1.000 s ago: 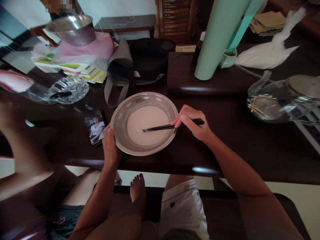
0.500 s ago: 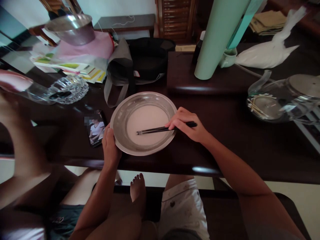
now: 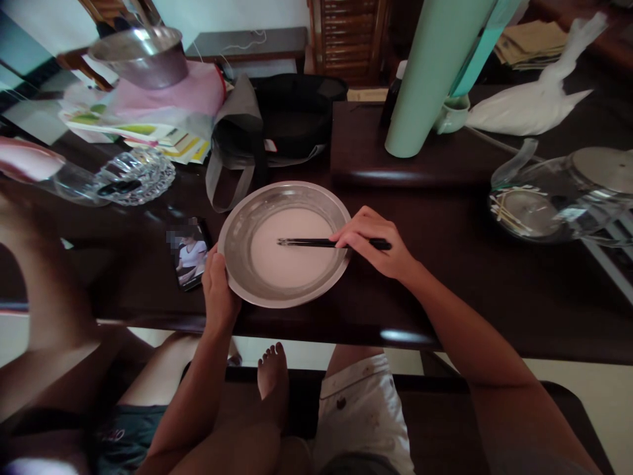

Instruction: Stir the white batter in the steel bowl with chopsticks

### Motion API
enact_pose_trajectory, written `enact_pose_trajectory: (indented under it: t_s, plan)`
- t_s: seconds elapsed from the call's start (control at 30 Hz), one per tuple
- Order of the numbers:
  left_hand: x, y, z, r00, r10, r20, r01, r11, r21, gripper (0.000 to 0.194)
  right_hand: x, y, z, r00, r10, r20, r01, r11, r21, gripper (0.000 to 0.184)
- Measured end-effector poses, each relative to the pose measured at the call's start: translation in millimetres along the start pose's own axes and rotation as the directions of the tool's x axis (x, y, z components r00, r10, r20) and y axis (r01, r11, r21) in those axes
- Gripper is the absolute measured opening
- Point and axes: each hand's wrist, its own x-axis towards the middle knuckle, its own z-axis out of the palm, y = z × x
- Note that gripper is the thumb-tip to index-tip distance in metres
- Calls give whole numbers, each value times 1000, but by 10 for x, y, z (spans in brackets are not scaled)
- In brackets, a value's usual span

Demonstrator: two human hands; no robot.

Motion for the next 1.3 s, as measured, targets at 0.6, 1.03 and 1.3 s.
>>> enact_pose_trajectory:
  t_s: [0.6,1.03,1.3]
  plan:
    - [-1,-14,-8,1000,-15,2,15,1000,2,57,-6,8,5,999,10,37,-12,998,59,32]
    - [-6,24,0,1000,6,4,-6,1000,-16,54,5,2,1,1000,9,26,-9,1000,13,28]
    - [-2,43,8,1000,24,-2,-24,1000,-4,54,-11,26,0,1000,5,29,-8,997,73,32]
